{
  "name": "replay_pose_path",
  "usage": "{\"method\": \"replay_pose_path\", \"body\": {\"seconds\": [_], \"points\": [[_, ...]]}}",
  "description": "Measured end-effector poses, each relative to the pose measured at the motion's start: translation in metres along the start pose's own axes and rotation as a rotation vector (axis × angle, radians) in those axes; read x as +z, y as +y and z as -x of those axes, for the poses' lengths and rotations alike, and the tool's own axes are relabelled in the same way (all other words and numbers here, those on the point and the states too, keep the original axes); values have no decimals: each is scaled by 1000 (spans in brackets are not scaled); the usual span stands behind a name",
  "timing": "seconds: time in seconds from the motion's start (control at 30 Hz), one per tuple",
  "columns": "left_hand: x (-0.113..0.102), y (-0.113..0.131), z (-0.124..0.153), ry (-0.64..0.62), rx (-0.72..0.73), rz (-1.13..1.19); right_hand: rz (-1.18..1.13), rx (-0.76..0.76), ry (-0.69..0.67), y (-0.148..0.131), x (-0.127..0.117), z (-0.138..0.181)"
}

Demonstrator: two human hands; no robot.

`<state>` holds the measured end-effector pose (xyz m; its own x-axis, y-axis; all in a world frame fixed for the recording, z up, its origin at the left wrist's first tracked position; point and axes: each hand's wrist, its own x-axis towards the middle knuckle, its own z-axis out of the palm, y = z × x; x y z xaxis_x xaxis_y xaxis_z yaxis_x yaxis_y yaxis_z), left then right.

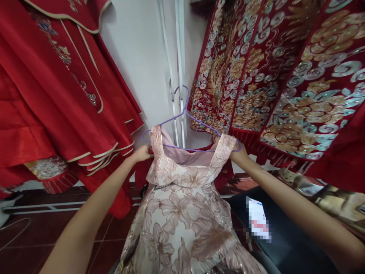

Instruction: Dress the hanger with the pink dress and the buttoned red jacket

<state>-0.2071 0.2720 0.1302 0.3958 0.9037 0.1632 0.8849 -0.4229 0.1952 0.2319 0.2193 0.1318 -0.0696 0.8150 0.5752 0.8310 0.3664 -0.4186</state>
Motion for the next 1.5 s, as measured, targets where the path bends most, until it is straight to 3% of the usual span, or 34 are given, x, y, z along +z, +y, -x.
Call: {"method": "replay_pose_path", "body": {"seconds": [0.07, 0.17, 0.27, 0.4, 0.53, 0.6, 0.67, 0.73, 0.8, 0.9, 1.0, 1.13, 1.23, 1.3, 1.37, 1.5], "points": [[-7, -6, -1, 17, 9, 287, -10, 12, -19, 13, -7, 3], [-18, -17, -3, 67, -134, 587, -121, 52, -118, 29, -16, -1], [-31, -27, -10, 226, -257, 710, -303, 97, -144, 29, -28, -12], [-55, -27, -25, 488, -285, 731, -430, 142, -138, 4, -51, -23], [-81, 6, -29, 865, -117, 539, -292, 265, -22, -33, -82, -17], [-86, 34, -17, 1054, -32, 438, -201, 233, 106, -53, -97, -5], [-83, 62, 4, 1157, 6, 347, -157, 135, 237, -74, -108, 16], [-71, 82, 30, 1125, -11, 267, -263, 107, 243, -90, -110, 41], [-55, 92, 50, 944, -75, 170, -439, 72, 111, -99, -98, 63], [-35, 95, 61, 601, -135, 54, -519, 36, -89, -97, -58, 75], [-28, 108, 48, 431, -156, 43, -611, 30, -81, -93, -7, 56], [-23, 155, 25, 425, -133, 165, -774, -92, -127, -112, 43, 19], [-16, 182, 22, 352, -5, 197, -792, -123, -169, -132, 55, 14], [-12, 187, 28, 340, 22, 177, -811, -118, -211, -138, 51, 21], [-10, 185, 36, 397, 29, 158, -848, -112, -218, -138, 43, 33], [-7, 181, 47, 669, 23, 219, -898, -135, -139, -131, 31, 47]]}}
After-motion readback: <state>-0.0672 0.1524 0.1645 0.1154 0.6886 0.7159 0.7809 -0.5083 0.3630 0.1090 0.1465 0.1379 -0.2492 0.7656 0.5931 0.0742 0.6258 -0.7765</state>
